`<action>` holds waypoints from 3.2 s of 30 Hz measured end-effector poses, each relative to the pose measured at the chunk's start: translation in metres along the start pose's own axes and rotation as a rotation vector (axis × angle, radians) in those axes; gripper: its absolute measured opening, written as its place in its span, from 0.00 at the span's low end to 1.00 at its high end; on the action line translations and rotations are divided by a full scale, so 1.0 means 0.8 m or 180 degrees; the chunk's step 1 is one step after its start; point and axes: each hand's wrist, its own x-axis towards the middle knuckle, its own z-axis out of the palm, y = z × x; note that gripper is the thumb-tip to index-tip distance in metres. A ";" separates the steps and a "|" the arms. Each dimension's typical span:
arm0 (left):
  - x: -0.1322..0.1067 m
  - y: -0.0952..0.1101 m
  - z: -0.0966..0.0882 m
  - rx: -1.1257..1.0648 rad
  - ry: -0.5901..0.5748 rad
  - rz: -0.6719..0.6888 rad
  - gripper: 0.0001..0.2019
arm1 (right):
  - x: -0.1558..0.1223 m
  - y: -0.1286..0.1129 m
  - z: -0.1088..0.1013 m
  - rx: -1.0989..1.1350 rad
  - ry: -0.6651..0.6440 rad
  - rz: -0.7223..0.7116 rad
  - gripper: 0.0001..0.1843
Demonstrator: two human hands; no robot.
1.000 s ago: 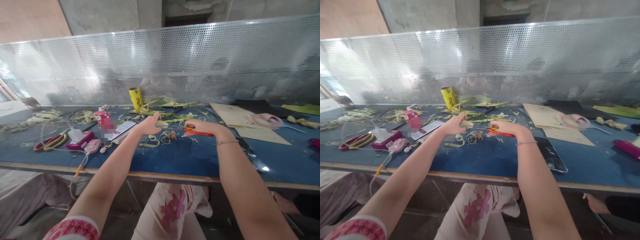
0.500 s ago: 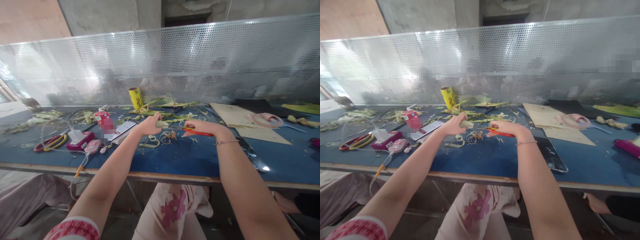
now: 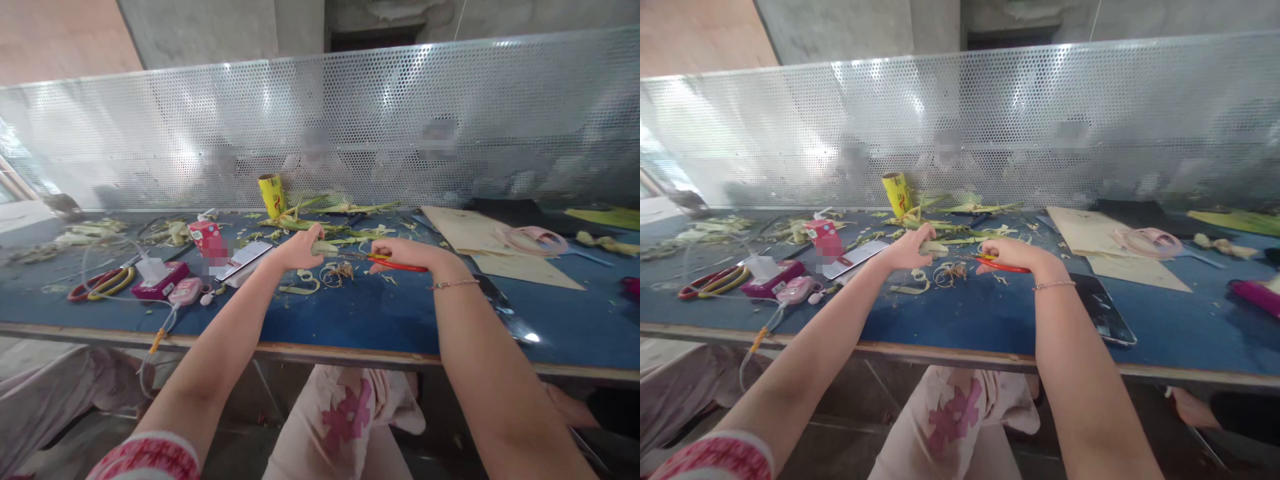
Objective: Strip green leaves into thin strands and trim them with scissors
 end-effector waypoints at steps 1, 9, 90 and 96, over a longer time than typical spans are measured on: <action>0.000 0.000 0.000 -0.0005 -0.0002 0.0006 0.16 | 0.000 0.000 0.000 -0.0050 0.0031 -0.0003 0.22; 0.000 0.000 0.000 0.0033 0.0021 0.0041 0.15 | -0.002 -0.004 0.000 -0.0192 0.0089 -0.0049 0.26; 0.001 0.003 0.001 -0.0124 0.0146 -0.0076 0.14 | 0.004 0.005 0.001 -0.0045 -0.0069 -0.0133 0.23; 0.001 0.004 0.000 -0.0167 0.0173 -0.0083 0.14 | 0.003 0.006 0.000 -0.0072 -0.0053 -0.0078 0.23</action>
